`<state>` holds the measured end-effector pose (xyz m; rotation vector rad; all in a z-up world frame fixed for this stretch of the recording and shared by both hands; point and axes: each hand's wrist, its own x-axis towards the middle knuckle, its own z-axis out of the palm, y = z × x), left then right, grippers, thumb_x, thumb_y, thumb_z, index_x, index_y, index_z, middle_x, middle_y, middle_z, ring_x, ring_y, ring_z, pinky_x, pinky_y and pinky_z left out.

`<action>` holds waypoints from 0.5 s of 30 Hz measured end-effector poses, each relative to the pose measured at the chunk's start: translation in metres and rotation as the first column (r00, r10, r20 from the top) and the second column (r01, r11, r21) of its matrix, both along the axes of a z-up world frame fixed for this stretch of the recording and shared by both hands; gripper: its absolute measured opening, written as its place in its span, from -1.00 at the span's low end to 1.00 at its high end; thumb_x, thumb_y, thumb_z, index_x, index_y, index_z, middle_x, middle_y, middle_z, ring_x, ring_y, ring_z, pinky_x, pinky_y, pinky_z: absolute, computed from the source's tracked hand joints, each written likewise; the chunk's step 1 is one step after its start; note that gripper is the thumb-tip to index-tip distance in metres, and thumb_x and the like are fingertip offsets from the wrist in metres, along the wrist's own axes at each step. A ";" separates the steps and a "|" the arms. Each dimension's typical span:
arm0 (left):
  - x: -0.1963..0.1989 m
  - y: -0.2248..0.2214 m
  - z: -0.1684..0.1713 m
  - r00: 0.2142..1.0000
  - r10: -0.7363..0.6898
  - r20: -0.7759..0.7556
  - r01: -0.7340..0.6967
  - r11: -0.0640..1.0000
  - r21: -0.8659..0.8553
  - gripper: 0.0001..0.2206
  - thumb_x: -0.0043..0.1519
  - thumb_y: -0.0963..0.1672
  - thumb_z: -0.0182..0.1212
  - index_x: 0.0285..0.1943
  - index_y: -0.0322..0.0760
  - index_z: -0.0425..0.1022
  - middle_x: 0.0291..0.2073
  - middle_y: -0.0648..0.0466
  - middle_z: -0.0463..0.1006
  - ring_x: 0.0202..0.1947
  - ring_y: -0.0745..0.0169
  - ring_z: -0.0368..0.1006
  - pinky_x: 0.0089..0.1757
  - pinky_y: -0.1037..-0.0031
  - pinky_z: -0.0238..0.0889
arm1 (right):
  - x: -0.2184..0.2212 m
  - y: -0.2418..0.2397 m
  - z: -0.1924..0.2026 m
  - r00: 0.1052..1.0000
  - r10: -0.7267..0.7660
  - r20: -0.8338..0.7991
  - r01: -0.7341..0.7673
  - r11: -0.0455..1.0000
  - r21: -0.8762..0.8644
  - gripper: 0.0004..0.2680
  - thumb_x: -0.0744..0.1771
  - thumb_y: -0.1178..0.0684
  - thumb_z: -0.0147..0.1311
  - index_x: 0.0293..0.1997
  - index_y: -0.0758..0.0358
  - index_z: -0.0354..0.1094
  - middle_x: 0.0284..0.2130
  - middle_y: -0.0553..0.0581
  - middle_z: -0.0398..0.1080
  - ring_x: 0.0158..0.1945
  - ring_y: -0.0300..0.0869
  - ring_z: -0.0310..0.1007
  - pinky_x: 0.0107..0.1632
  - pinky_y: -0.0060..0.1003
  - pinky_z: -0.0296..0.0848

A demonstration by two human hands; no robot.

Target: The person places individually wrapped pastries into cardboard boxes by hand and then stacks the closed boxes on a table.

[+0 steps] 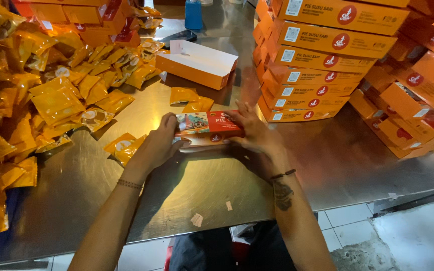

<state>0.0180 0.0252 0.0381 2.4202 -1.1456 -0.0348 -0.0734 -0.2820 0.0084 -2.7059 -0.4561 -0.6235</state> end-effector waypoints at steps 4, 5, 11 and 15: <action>-0.010 -0.004 0.004 0.999 -0.031 -0.035 0.030 0.999 -0.013 -0.68 0.32 -0.16 0.12 0.14 -0.35 0.10 0.44 -0.42 -0.01 0.06 -0.81 0.36 0.04 -0.34 0.37 | -0.017 0.025 0.024 0.978 -0.159 -0.137 0.141 0.981 -0.135 -0.37 0.22 -0.06 0.38 0.45 -0.01 0.11 0.37 0.56 0.03 0.43 0.45 -0.01 0.47 0.31 -0.15; -0.002 -0.005 -0.004 0.999 -0.040 -0.003 0.040 0.999 -0.008 -0.64 0.33 -0.13 0.12 0.16 -0.41 0.07 0.45 -0.46 -0.04 0.15 -0.84 0.25 0.07 -0.39 0.31 | -0.019 0.037 0.036 0.940 -0.204 -0.272 0.187 0.978 -0.088 -0.34 0.23 0.05 0.33 0.49 -0.04 -0.01 0.39 0.54 -0.04 0.39 0.55 0.00 0.39 0.45 -0.03; 0.004 -0.007 -0.018 0.994 -0.086 0.063 0.089 0.994 -0.055 -0.42 0.27 -0.10 0.24 0.33 -0.47 -0.01 0.47 -0.54 -0.09 0.23 -0.84 0.17 0.06 -0.43 0.26 | 0.012 0.018 0.003 0.854 -0.337 -0.397 0.300 0.941 -0.153 -0.11 0.17 0.09 0.44 0.55 -0.44 -0.29 0.48 0.24 -0.22 0.41 0.59 -0.09 0.12 0.79 0.11; 0.003 0.000 -0.016 0.998 -0.066 -0.013 0.065 0.996 -0.057 -0.22 0.10 -0.15 0.30 0.52 -0.16 -0.04 0.56 -0.25 -0.16 0.20 -0.69 0.28 0.07 -0.36 0.32 | 0.005 0.006 -0.011 0.906 -0.349 -0.240 0.322 0.935 -0.145 -0.21 0.15 -0.10 0.40 0.50 -0.51 -0.12 0.44 0.08 -0.05 0.39 0.35 0.15 0.20 0.39 0.39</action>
